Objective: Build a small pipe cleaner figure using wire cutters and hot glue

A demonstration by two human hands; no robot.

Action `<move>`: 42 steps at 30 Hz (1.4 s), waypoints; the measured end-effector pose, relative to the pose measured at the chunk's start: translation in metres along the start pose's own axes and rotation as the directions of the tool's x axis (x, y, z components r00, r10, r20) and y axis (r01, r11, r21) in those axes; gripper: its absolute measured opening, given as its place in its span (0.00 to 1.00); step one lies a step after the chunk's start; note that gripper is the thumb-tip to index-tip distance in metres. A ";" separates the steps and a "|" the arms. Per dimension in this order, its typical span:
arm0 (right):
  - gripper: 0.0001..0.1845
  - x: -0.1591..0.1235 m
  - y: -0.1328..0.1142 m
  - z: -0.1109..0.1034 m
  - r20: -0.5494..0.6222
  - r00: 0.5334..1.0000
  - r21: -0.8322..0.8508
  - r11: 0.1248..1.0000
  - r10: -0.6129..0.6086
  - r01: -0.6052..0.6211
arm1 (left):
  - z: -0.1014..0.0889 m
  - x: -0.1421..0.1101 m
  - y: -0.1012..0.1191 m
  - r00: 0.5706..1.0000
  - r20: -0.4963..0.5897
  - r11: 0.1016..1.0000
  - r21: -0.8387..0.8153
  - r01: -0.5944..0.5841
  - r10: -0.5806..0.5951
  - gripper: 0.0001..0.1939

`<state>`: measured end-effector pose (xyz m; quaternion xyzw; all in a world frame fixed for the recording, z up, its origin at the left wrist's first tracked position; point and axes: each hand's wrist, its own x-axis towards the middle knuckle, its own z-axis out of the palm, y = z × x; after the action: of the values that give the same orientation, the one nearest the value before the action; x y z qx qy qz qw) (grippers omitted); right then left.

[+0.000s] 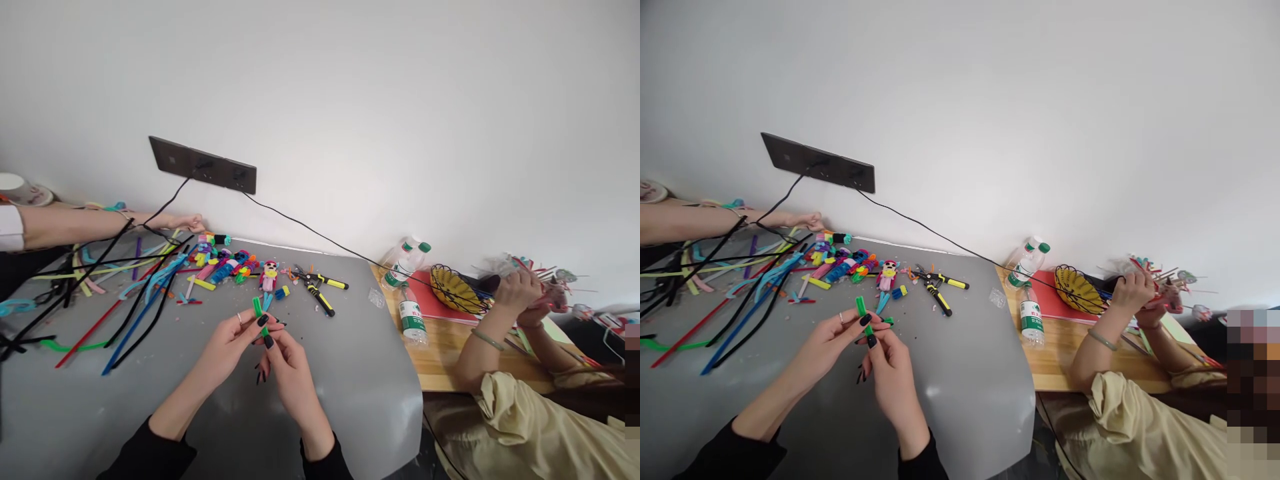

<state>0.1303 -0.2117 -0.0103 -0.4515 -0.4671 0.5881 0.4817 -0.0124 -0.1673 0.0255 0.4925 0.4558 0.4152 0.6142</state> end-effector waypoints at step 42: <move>0.16 -0.001 -0.007 -0.005 -0.126 0.989 -0.080 0.993 0.079 -0.089 | -0.002 -0.005 -0.003 0.987 0.008 0.881 0.449 -0.146 0.160 0.27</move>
<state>0.1366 -0.2111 -0.0046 -0.5261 -0.4420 0.5587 0.4644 -0.0158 -0.1723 0.0231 0.6492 0.5078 0.3531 0.4428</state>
